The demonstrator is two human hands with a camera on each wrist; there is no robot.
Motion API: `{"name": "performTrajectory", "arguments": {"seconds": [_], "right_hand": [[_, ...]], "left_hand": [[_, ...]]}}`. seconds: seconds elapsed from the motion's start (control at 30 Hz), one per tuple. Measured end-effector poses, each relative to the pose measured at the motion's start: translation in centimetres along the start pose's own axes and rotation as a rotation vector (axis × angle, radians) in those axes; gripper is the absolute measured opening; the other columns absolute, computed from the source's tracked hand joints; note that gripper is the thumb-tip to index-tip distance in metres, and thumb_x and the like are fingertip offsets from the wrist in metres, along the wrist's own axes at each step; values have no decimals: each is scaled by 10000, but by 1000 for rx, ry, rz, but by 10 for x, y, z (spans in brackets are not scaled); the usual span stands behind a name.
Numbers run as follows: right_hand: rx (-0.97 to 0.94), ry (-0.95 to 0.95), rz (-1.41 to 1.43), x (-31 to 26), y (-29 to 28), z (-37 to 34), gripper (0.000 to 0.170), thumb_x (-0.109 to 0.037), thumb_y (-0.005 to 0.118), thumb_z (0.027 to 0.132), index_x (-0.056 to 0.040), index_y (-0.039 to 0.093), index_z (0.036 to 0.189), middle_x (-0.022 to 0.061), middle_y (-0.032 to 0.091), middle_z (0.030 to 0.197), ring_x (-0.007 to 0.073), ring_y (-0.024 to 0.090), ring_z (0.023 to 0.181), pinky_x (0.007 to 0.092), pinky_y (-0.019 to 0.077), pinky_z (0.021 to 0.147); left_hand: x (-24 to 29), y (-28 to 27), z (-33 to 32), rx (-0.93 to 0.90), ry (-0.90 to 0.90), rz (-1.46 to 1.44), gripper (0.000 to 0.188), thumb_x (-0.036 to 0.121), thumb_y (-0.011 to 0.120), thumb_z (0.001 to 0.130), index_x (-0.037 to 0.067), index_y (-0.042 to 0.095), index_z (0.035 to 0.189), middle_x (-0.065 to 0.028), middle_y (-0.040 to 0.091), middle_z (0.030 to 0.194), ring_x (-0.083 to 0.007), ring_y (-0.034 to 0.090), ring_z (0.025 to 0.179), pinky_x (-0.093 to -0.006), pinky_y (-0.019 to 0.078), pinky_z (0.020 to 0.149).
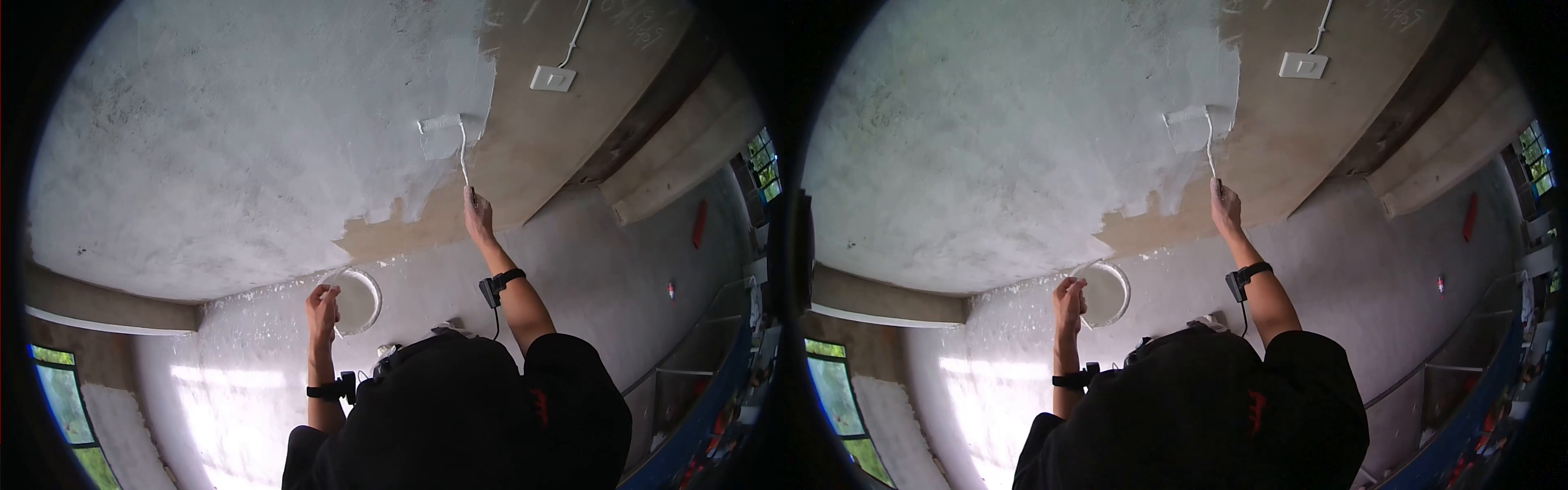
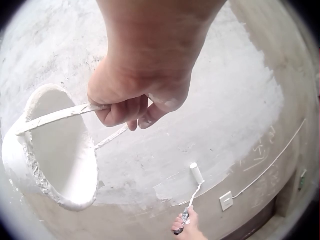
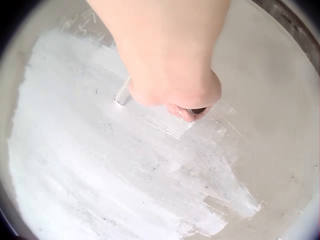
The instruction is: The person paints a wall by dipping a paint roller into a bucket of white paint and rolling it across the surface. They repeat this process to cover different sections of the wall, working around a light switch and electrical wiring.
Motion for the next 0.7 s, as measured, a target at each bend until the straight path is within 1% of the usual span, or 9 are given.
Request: {"name": "performTrajectory", "arguments": {"seconds": [0.07,0.1,0.17,0.2,0.27,0.43,0.5,0.63,0.7], "right_hand": [[-34,4,95,-26,-2,8,553,-436,458,986,19,487,672,143,429,532,224,444,524,395,380,538],[-33,3,94,-38,-4,12,553,-436,458,986,19,487,672,143,429,532,224,444,524,395,380,538],[-58,-14,251,-65,-6,21,540,-425,456,996,-34,426,624,41,385,518,131,371,508,337,328,484],[-58,-16,251,-77,-8,27,540,-425,456,996,-34,426,624,41,385,518,131,371,508,337,328,484],[-84,-6,404,-106,-13,38,522,-492,467,978,-104,408,635,-35,364,530,87,334,426,261,277,396],[-123,34,481,-173,-34,56,517,-513,476,969,-118,410,643,-44,358,524,64,323,398,237,257,366],[-142,30,498,-174,-33,59,512,-519,482,965,-122,409,650,-50,353,524,53,316,400,235,252,365],[-145,63,452,-144,-23,50,519,-522,483,963,-119,408,644,-48,355,520,56,323,400,238,257,362],[-124,61,342,-120,-17,43,572,-471,438,990,-62,416,591,3,401,496,119,413,442,304,338,422]], "left_hand": [[2,2,-2,-3,1,1,117,139,635,865,63,561,816,81,355,520,-25,288,400,-228,213,371],[2,2,-2,-2,1,3,113,133,634,861,71,560,803,86,346,525,-23,283,406,-227,204,376],[3,2,-3,-7,7,-2,113,133,634,861,71,561,801,86,346,525,-23,282,406,-227,204,376],[4,2,-3,-11,11,-4,114,133,634,861,71,562,799,86,346,526,-23,281,406,-226,204,377],[3,1,-2,-12,12,-3,121,142,636,867,62,561,817,82,353,520,-26,290,402,-228,215,371],[1,-1,-2,-10,7,21,136,155,642,869,49,560,841,75,363,516,-32,304,398,-232,231,365],[0,-1,-2,10,10,2,112,129,640,861,64,571,802,89,349,535,-17,281,411,-219,200,372],[-6,-4,2,6,5,10,112,131,643,860,62,573,806,90,348,536,-16,281,412,-216,203,372],[-8,-5,4,-9,1,25,150,166,645,866,37,574,837,69,374,512,-36,310,395,-230,237,368]]}}
Point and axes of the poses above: each hand's wrist, its own z-axis towards the middle knuckle, its own y-axis out of the palm, x = y × z, the point moved 7 cm from there along z, towards the middle knuckle
